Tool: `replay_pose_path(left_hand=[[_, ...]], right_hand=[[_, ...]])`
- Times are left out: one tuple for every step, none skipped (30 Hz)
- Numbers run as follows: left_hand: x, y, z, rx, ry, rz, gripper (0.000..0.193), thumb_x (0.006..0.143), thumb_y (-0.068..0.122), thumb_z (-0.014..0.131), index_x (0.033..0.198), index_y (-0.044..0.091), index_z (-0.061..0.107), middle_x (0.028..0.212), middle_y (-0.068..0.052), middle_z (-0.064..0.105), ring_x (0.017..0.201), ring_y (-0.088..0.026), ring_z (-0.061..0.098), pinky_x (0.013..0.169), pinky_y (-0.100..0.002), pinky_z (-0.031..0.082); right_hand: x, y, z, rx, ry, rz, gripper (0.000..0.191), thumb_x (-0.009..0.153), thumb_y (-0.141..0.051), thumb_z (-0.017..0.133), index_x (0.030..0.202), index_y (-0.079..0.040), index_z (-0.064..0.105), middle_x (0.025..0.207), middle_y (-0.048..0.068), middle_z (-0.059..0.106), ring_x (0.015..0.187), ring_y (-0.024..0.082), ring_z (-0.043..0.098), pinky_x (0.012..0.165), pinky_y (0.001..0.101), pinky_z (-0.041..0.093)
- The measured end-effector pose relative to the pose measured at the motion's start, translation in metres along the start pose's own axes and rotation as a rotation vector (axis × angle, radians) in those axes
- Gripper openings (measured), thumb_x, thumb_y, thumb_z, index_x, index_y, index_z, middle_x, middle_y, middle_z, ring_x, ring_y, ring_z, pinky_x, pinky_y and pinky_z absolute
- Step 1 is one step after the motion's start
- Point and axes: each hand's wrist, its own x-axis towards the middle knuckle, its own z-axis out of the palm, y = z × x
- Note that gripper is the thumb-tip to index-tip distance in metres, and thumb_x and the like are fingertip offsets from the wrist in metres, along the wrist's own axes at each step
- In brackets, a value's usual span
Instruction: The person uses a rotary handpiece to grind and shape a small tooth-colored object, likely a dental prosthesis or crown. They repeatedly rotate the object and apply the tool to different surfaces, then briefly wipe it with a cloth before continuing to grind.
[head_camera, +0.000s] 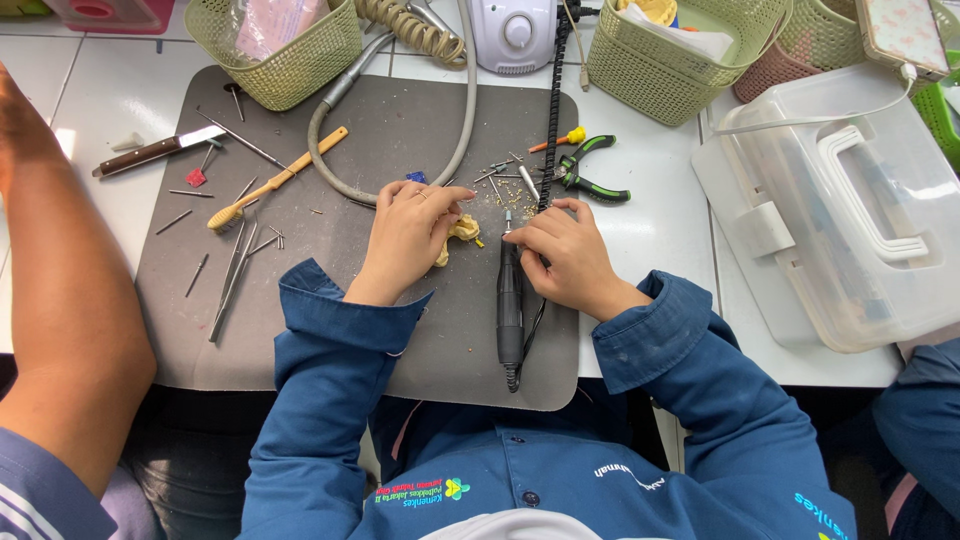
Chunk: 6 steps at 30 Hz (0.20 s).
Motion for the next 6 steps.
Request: replay_pose_path(left_hand=[[0.0,0.0001,-0.0009,0.012,-0.002,-0.001,0.027,0.095,0.011,0.068,0.121,0.018,0.07,0.094,0.005,0.073,0.1,-0.017,0.063,0.105,-0.044,0.038],[0.0,0.0002,-0.0018,0.025,-0.002,-0.002,0.026,0.095,0.011,0.068,0.12,0.019,0.07,0.094,0.006,0.073,0.1,-0.017,0.063,0.105,-0.045,0.038],[0.0002,0.0003,-0.0024,0.065,0.01,0.026,0.026,0.096,0.012,0.068,0.12,0.02,0.07,0.096,0.005,0.074,0.1,-0.017,0.064,0.106,-0.046,0.037],[0.0006,0.0004,-0.003,0.106,0.024,0.054,0.025,0.096,0.013,0.068,0.12,0.02,0.07,0.098,0.005,0.074,0.1,-0.017,0.064,0.108,-0.046,0.037],[0.0004,0.0003,-0.0039,0.147,0.037,0.081,0.025,0.097,0.013,0.069,0.12,0.021,0.07,0.101,0.004,0.075,0.1,-0.017,0.064,0.109,-0.047,0.036],[-0.0001,0.0002,-0.0048,0.159,0.019,0.076,0.027,0.097,0.014,0.069,0.122,0.022,0.07,0.1,0.004,0.075,0.099,-0.016,0.064,0.11,-0.048,0.036]], right_hand=[[0.0005,-0.0007,0.0,0.001,0.022,-0.009,0.021,0.085,-0.004,0.067,0.103,-0.012,0.074,0.096,0.003,0.066,0.1,0.023,0.063,0.106,0.0487,0.039],[0.0013,-0.0018,0.0004,0.001,0.038,-0.012,0.02,0.085,-0.005,0.068,0.103,-0.012,0.074,0.101,0.004,0.066,0.106,0.025,0.061,0.106,0.0489,0.04],[0.0022,-0.0031,0.0009,0.0,0.054,-0.017,0.02,0.084,-0.006,0.069,0.102,-0.012,0.073,0.106,0.005,0.066,0.113,0.028,0.058,0.107,0.0491,0.04],[0.0036,-0.004,0.0012,-0.001,0.07,-0.023,0.019,0.084,-0.006,0.069,0.102,-0.012,0.073,0.111,0.006,0.065,0.119,0.03,0.056,0.107,0.0493,0.04],[0.0052,-0.0048,0.0016,0.004,0.059,-0.013,0.019,0.085,-0.007,0.069,0.102,-0.011,0.073,0.113,0.006,0.065,0.122,0.031,0.054,0.108,0.0497,0.04],[0.0066,-0.0057,0.0024,0.01,0.047,-0.002,0.019,0.085,-0.007,0.069,0.103,-0.011,0.074,0.116,0.006,0.064,0.125,0.032,0.052,0.108,0.0502,0.04]])
